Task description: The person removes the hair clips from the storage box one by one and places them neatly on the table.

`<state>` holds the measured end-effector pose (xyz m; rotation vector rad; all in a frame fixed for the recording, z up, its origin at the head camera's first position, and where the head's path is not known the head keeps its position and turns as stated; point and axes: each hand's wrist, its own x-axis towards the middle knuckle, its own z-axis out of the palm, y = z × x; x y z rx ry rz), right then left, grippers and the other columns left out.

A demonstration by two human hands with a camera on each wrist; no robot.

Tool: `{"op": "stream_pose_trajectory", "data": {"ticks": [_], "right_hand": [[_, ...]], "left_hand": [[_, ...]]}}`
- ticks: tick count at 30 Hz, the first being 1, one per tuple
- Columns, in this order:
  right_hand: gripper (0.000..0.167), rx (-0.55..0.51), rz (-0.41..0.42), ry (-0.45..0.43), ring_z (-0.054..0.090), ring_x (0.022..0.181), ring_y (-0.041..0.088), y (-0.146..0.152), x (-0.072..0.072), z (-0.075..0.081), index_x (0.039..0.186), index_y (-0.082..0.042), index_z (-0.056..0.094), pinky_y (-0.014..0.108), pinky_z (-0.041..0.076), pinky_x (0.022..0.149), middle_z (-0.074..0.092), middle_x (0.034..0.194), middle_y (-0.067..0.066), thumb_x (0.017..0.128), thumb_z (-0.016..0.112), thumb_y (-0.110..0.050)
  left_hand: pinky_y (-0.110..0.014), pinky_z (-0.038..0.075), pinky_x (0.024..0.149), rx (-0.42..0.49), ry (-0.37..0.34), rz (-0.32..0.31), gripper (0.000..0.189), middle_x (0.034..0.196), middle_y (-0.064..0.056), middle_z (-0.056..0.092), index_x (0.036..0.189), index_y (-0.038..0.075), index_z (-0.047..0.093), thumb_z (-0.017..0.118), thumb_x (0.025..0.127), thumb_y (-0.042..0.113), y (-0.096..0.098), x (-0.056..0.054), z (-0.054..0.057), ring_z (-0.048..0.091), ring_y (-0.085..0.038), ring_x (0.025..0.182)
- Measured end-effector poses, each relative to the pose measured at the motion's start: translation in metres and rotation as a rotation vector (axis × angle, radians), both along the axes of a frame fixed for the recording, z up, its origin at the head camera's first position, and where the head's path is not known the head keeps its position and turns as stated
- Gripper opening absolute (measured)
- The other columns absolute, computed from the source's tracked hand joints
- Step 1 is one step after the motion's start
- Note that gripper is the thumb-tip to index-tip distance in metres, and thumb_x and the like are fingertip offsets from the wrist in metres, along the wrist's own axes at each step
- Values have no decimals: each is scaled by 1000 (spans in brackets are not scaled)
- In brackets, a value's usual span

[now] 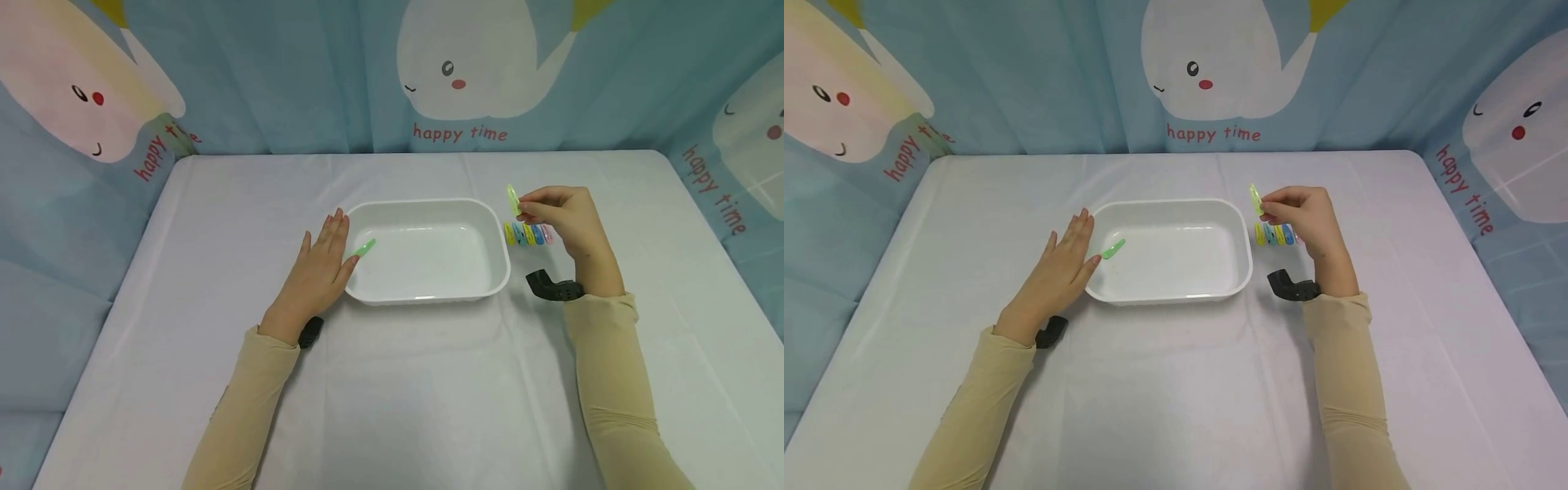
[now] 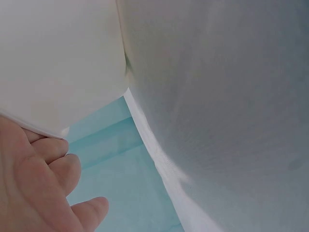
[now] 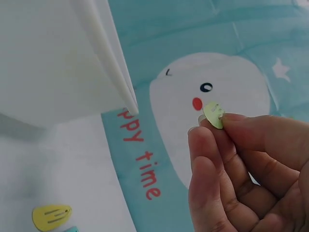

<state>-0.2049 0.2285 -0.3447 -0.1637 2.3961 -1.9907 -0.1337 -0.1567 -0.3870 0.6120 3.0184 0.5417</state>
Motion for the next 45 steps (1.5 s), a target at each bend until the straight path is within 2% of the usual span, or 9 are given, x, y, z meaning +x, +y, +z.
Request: {"op": "stream_pose_trajectory", "data": {"ticks": [13,24,30,38,45], "right_hand": [[7,-94,-47,-8,67,63,13,26,-1,-5,79,0,73,21,54,62,69,73,4,84,68,1],[9,-85,-80,-53,67,63,12,39,-2,-10,79,-1,73,21,54,62,69,74,3,85,67,1],[15,-31,-106,-99,66,63,11,46,-4,-16,77,-6,74,20,53,62,69,73,0,86,65,2],[21,156,-142,-176,65,65,4,60,-5,-28,75,-19,72,17,51,63,66,72,-11,89,64,-7],[20,202,-142,-235,65,66,3,74,-6,-39,75,-23,72,17,51,64,66,72,-13,90,65,-12]], "left_hand": [[-58,4,110,-1,2,-5,66,157,-12,-5,150,-1,2,29,104,36,0,-1,0,0,-28,144],[-58,5,110,1,9,-2,66,157,-13,-4,150,-1,3,31,103,36,-1,-1,0,3,-30,144],[-58,4,110,6,1,-4,66,157,-12,-4,150,-1,3,30,103,37,0,-1,0,-1,-27,144],[-58,6,110,8,2,-6,66,157,-13,-3,150,-1,3,30,103,37,0,-1,0,0,-27,144],[-57,4,111,14,4,0,66,157,-12,-3,150,-1,3,30,103,37,0,0,-1,1,-28,144]]}}
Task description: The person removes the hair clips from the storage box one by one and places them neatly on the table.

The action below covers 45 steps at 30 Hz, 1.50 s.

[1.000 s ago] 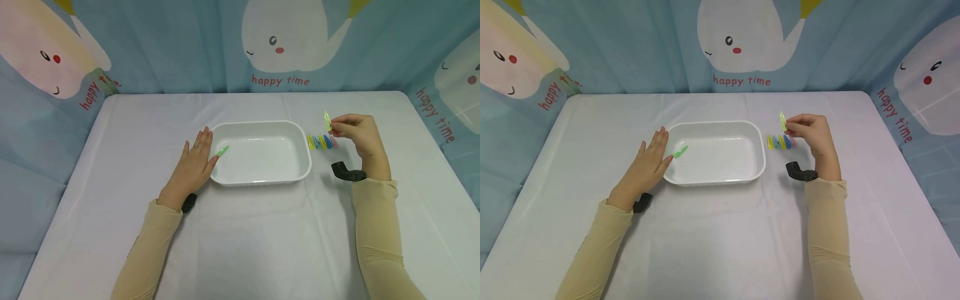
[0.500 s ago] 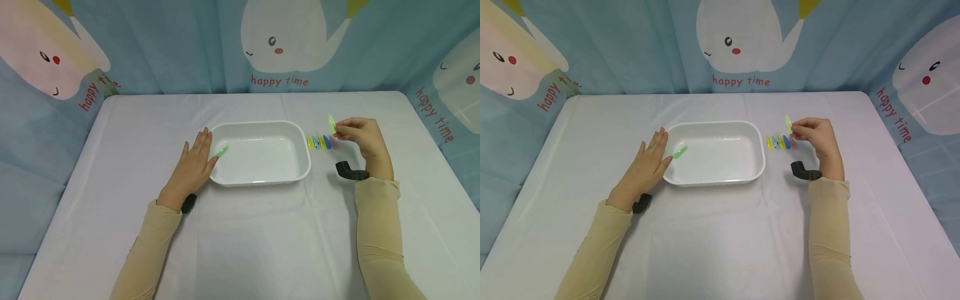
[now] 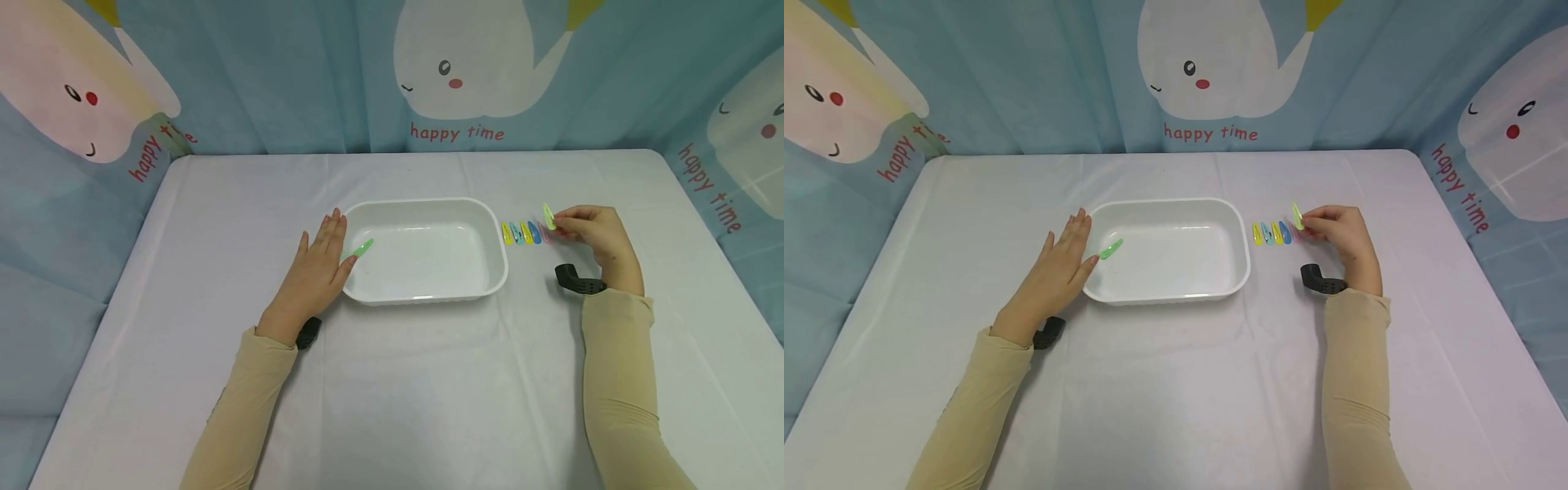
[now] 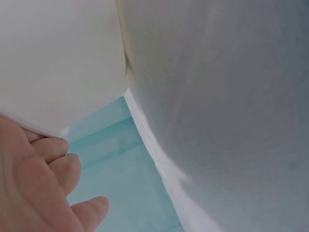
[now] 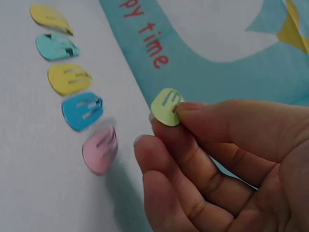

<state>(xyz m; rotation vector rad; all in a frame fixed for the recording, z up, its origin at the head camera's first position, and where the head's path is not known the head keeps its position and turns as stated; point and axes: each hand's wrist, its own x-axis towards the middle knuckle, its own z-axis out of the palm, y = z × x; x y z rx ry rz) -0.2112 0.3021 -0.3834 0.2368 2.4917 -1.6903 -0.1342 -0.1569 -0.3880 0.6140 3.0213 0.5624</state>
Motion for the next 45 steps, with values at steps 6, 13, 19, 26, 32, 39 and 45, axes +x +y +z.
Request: {"op": "stream_pose_trajectory", "data": {"ticks": [6,13,19,26,32,39,45], "right_hand": [[17,52,17,-33,64,66,1,11,1,-3,77,-22,70,17,52,63,65,72,-13,90,64,-13],[13,91,28,-53,64,64,2,13,1,-5,79,-18,71,18,52,62,65,70,-13,89,66,-13],[9,156,30,-55,63,64,1,11,1,-7,87,-8,71,17,52,61,64,69,-13,90,65,-14],[20,236,25,-71,60,61,1,7,1,-4,96,4,69,17,50,59,63,67,-13,89,65,-14],[29,350,39,-83,57,61,5,3,1,-1,103,11,65,20,47,57,61,67,-11,89,65,-15],[31,452,60,-87,53,62,11,3,0,-1,100,9,67,25,40,57,60,62,-8,86,69,-19],[32,470,67,-82,52,64,13,5,0,-2,100,10,66,27,39,58,60,63,-6,86,69,-19]], "left_hand": [[-57,5,111,18,7,5,66,157,-12,-2,150,0,5,31,103,37,0,0,0,1,-26,144],[-58,6,110,21,10,4,65,157,-12,-2,150,-1,5,31,103,36,0,1,0,2,-27,144],[-58,7,110,16,8,5,65,157,-11,-3,150,0,4,31,103,36,0,0,-1,1,-25,144],[-59,8,110,7,13,0,66,157,-12,-3,150,0,4,31,103,37,0,0,0,2,-27,144],[-59,7,110,6,7,4,65,157,-12,-2,150,-1,4,31,103,36,0,0,1,3,-28,144],[-58,6,110,6,8,9,65,157,-12,-2,150,-1,5,31,103,36,0,0,1,4,-29,144],[-58,5,110,1,11,8,65,157,-12,-2,150,-1,5,31,103,37,0,0,1,2,-28,144]]}}
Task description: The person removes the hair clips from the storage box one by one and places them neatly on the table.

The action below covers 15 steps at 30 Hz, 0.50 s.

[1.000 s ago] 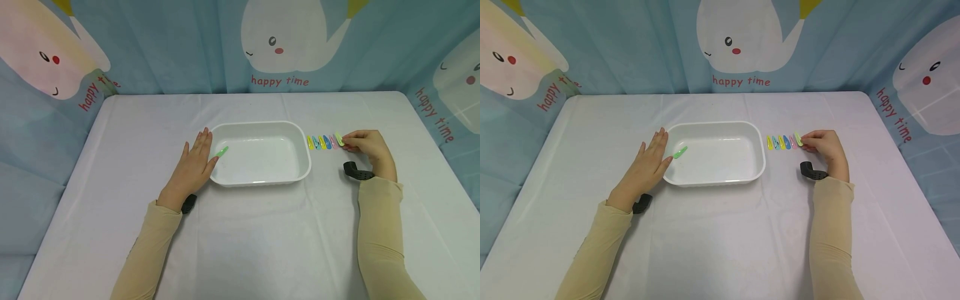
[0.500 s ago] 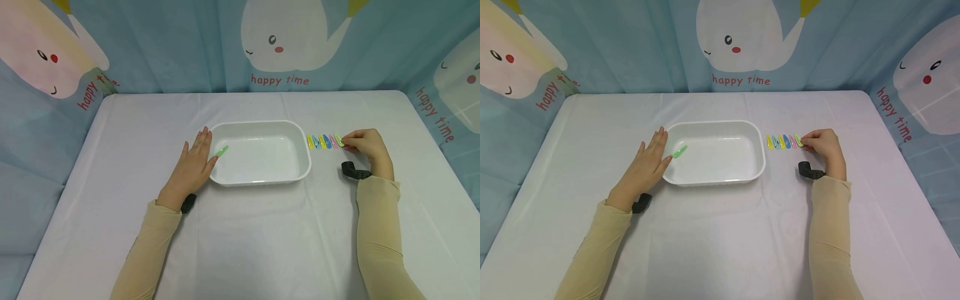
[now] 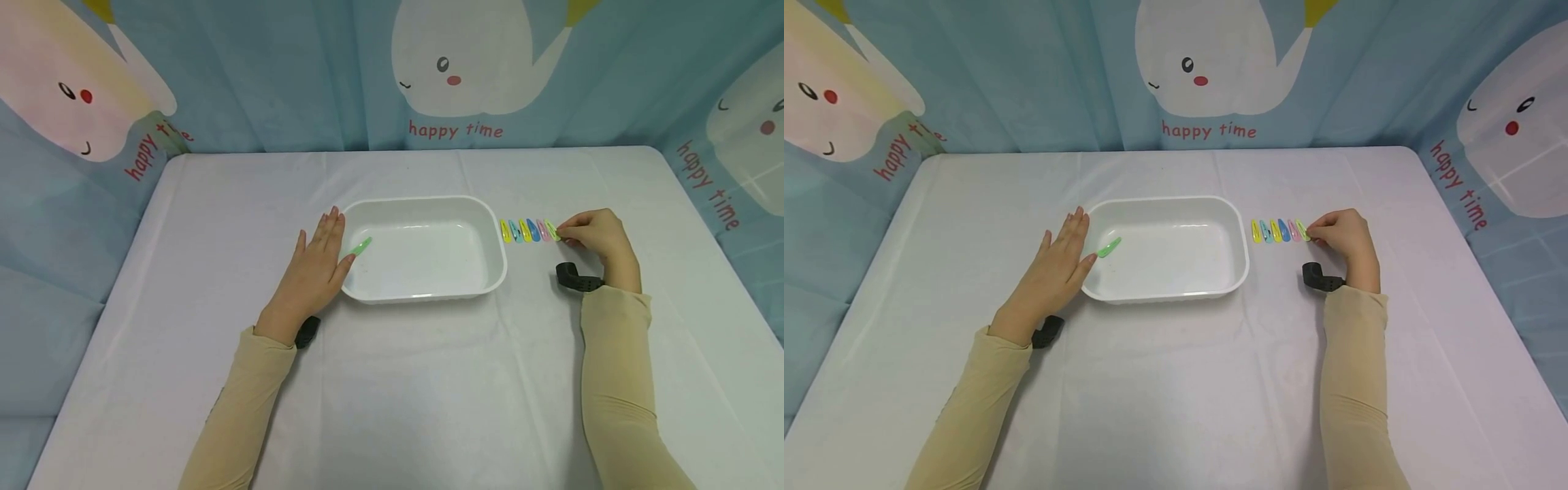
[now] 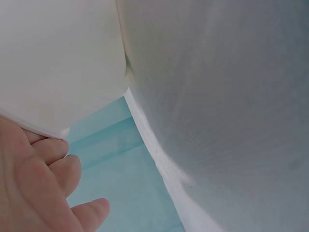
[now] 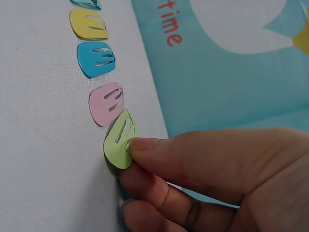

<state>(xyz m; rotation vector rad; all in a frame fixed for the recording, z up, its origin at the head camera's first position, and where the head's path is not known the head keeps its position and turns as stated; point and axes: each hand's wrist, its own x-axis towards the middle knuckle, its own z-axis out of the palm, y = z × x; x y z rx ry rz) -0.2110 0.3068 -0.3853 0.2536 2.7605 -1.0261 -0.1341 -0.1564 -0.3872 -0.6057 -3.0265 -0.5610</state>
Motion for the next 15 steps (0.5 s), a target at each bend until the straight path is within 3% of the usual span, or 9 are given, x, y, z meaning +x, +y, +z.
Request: {"op": "stream_pose_trajectory", "data": {"ticks": [15], "right_hand": [[32,-47,0,-13,52,66,13,6,2,1,100,7,68,26,41,60,61,65,-8,86,68,-21]], "left_hand": [[-58,5,110,4,3,-1,65,157,-12,-1,150,-1,5,31,103,36,0,-1,-1,2,-28,144]]}}
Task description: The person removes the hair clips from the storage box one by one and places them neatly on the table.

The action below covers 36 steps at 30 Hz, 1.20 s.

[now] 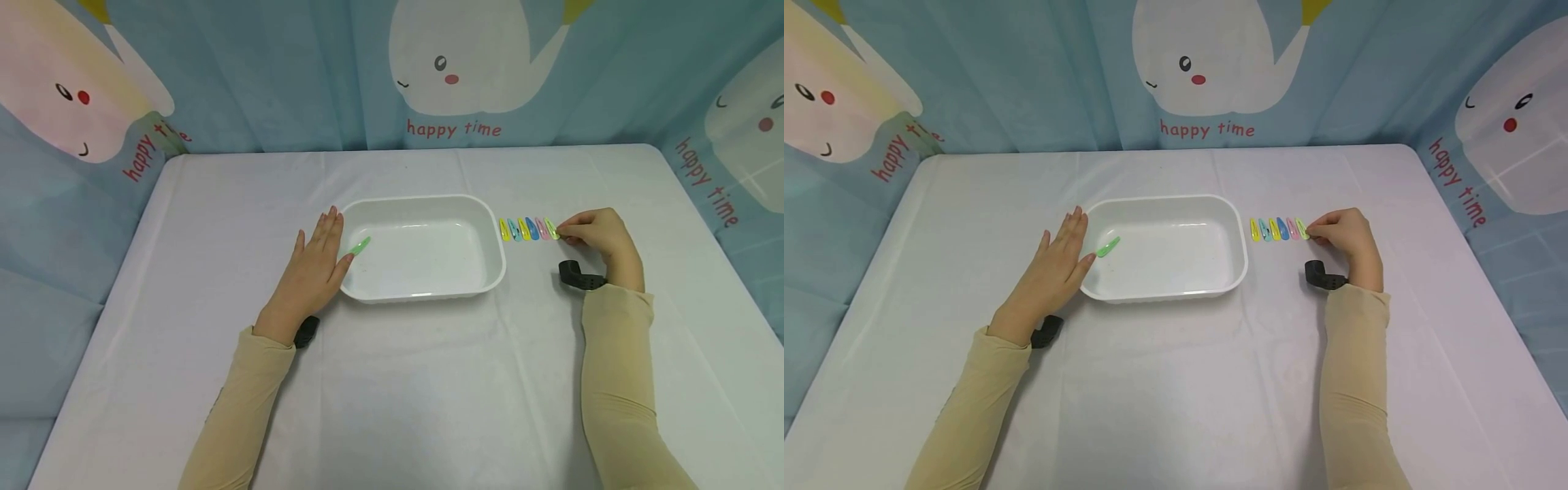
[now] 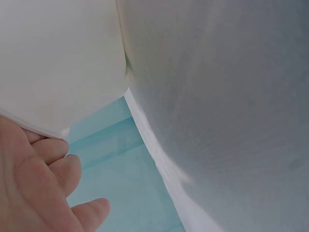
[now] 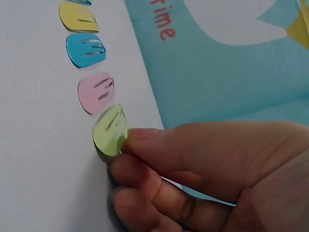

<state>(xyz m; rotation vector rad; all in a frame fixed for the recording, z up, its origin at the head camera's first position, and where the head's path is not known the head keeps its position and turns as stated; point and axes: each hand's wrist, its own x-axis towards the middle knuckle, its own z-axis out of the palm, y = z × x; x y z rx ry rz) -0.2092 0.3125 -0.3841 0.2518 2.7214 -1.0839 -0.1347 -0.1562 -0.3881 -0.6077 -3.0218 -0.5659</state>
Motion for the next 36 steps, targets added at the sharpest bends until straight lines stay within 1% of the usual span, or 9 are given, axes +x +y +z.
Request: {"op": "stream_pose_trajectory", "data": {"ticks": [8,13,17,19,21,25,32,34,36], "right_hand": [[26,-98,7,-24,56,63,6,8,0,-1,97,2,72,21,47,59,64,68,-13,87,69,-22],[21,-119,-27,3,57,62,4,7,0,0,93,-2,73,21,47,59,64,66,-14,87,69,-22],[9,-147,-76,39,58,64,3,5,3,4,82,-18,74,19,48,60,63,66,-16,87,69,-23],[11,-175,-93,53,58,66,1,2,4,6,76,-26,72,17,47,62,63,68,-19,87,69,-24],[14,-210,-98,69,58,68,0,-2,4,9,74,-30,72,15,48,63,63,71,-20,87,69,-23],[13,-318,-71,130,62,70,0,-10,4,15,80,-24,74,14,49,64,65,75,-18,89,67,-17],[10,-544,38,212,67,77,9,-35,4,32,86,-7,75,19,52,67,70,81,-5,88,66,-5],[8,-574,78,217,67,78,11,-44,6,37,88,-4,74,20,53,68,71,81,-3,87,66,-4],[9,-569,122,223,67,77,12,-53,7,41,90,-2,74,20,53,68,71,82,-2,87,66,-4]], "left_hand": [[-58,5,110,-7,-3,4,65,157,-12,-1,150,-1,5,31,103,37,0,0,0,2,-28,144],[-58,5,110,-7,-14,9,65,157,-11,-3,150,0,4,30,103,37,0,1,0,2,-29,144],[-57,4,110,-1,-22,8,65,157,-11,-4,150,0,3,29,103,37,0,1,0,0,-27,144],[-57,4,111,0,-20,6,65,157,-11,-4,150,0,3,29,103,37,0,0,0,-1,-26,144],[-57,4,111,1,-17,4,65,157,-11,-4,151,0,3,29,103,37,-1,0,0,-1,-26,144],[-57,4,111,4,-13,0,65,157,-11,-3,150,0,4,30,103,37,-1,0,0,0,-26,144],[-57,4,110,8,-11,3,65,157,-11,-3,150,0,5,30,103,36,-1,0,0,1,-27,144],[-57,4,111,8,-15,2,65,157,-11,-3,150,0,4,30,103,36,-1,0,1,0,-27,144],[-57,3,111,2,-23,2,65,157,-11,-4,150,0,3,29,103,37,-1,1,1,-1,-26,144]]}}
